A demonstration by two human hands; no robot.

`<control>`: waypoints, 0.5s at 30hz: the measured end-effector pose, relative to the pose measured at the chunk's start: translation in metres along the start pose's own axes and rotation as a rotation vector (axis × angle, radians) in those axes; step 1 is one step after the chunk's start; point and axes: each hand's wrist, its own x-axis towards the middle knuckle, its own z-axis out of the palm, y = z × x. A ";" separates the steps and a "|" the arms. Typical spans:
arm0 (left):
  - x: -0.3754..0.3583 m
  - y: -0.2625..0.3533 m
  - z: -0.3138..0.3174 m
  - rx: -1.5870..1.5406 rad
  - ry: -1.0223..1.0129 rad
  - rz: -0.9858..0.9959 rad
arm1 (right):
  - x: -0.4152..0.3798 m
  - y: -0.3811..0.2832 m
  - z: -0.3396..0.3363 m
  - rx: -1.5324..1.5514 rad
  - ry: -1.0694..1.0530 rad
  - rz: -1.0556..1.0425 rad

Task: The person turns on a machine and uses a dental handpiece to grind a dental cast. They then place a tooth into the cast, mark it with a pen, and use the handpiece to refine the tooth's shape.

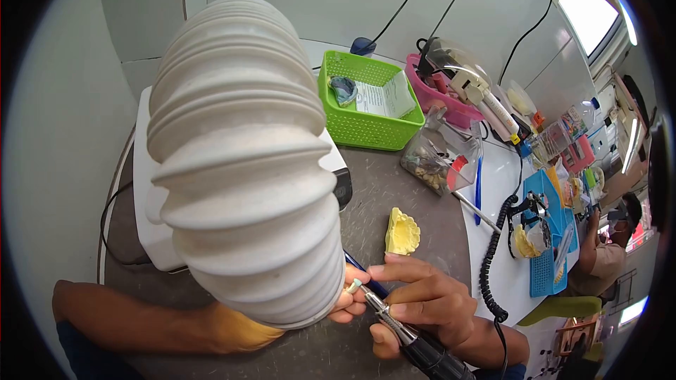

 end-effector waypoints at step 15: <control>0.000 0.001 -0.001 -0.022 -0.034 0.007 | 0.001 -0.002 0.001 -0.012 -0.015 -0.001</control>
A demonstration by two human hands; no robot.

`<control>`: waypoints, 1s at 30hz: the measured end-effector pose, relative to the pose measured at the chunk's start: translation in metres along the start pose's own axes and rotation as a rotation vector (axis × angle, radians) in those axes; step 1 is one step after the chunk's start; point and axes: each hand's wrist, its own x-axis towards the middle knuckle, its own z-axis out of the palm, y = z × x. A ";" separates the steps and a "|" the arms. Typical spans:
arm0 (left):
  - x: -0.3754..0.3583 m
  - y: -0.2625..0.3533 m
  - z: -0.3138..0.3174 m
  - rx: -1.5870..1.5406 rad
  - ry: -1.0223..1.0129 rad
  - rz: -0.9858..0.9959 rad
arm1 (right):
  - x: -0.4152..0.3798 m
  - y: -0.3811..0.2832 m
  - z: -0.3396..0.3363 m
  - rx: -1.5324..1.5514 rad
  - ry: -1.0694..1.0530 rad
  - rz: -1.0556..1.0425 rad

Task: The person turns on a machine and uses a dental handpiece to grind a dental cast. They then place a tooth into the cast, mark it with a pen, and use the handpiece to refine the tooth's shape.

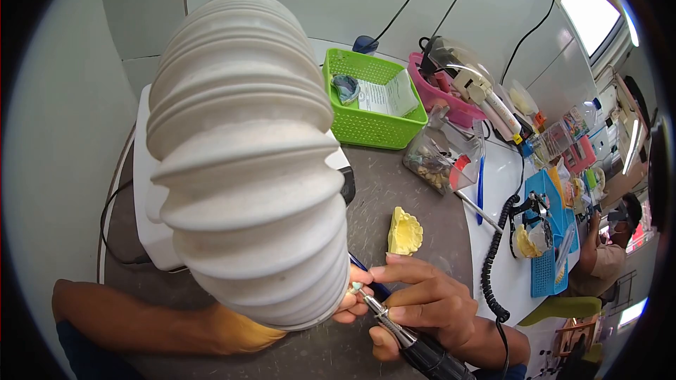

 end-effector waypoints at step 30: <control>0.000 0.005 0.004 0.005 0.105 -0.094 | 0.001 -0.001 -0.003 -0.030 -0.008 -0.004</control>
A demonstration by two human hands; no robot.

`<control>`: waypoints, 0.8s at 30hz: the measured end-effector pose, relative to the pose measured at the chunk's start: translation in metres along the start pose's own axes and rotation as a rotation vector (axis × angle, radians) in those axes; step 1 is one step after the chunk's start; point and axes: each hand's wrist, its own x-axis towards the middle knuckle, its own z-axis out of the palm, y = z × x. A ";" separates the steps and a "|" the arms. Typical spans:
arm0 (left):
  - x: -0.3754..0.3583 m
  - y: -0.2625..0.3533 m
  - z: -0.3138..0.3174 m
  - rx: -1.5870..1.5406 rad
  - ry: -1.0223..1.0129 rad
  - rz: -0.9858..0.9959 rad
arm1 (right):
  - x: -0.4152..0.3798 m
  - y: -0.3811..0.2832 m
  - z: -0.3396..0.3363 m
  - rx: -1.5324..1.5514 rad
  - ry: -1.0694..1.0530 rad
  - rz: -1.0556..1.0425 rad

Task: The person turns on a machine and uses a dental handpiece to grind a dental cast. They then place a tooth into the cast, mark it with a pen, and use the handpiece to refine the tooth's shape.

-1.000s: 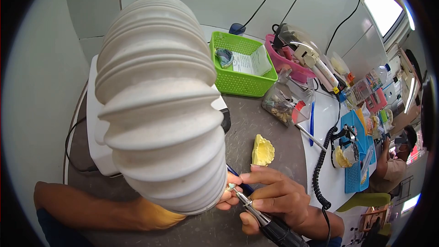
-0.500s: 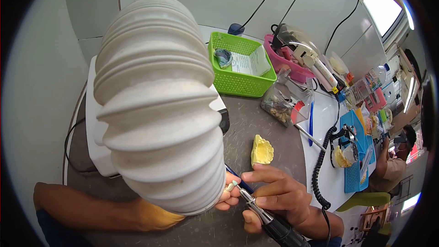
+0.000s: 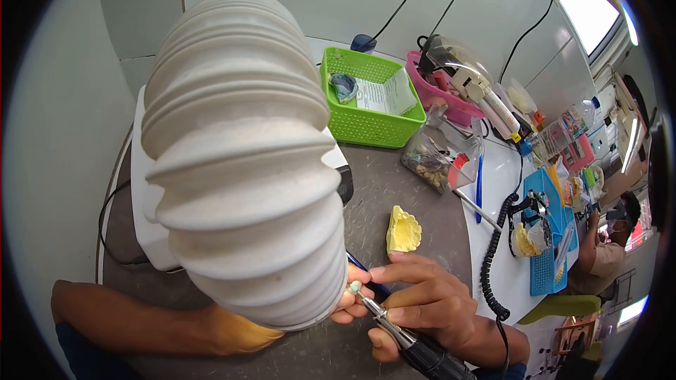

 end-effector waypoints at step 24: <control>-0.001 0.004 0.002 0.057 0.020 0.012 | -0.006 -0.005 -0.004 -0.028 -0.110 -0.097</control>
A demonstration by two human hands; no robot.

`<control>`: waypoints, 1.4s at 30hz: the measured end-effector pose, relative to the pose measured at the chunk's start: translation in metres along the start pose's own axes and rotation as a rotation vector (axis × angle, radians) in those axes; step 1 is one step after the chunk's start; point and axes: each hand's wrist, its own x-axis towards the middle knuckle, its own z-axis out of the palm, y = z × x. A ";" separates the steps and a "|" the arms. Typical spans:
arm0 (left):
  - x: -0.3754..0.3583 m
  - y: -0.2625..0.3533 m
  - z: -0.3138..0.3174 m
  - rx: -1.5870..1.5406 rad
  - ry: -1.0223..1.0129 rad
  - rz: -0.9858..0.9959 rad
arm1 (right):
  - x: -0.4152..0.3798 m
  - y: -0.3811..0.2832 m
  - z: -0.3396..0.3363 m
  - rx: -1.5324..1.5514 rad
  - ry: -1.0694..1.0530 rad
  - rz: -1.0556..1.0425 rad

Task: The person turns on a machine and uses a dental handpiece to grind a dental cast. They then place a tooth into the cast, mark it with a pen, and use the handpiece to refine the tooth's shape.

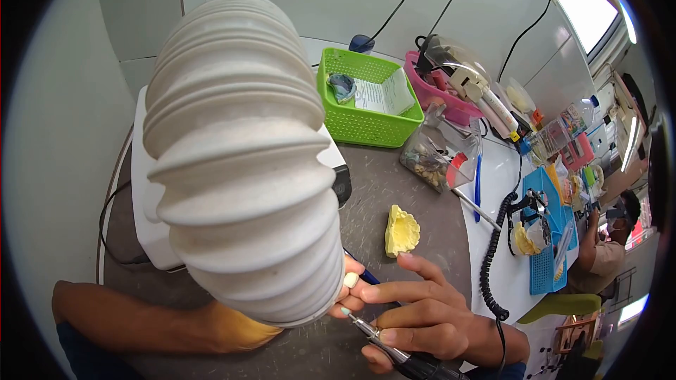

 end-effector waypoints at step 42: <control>-0.007 0.003 0.013 0.173 0.227 0.042 | 0.002 0.000 0.000 -0.036 -0.018 0.048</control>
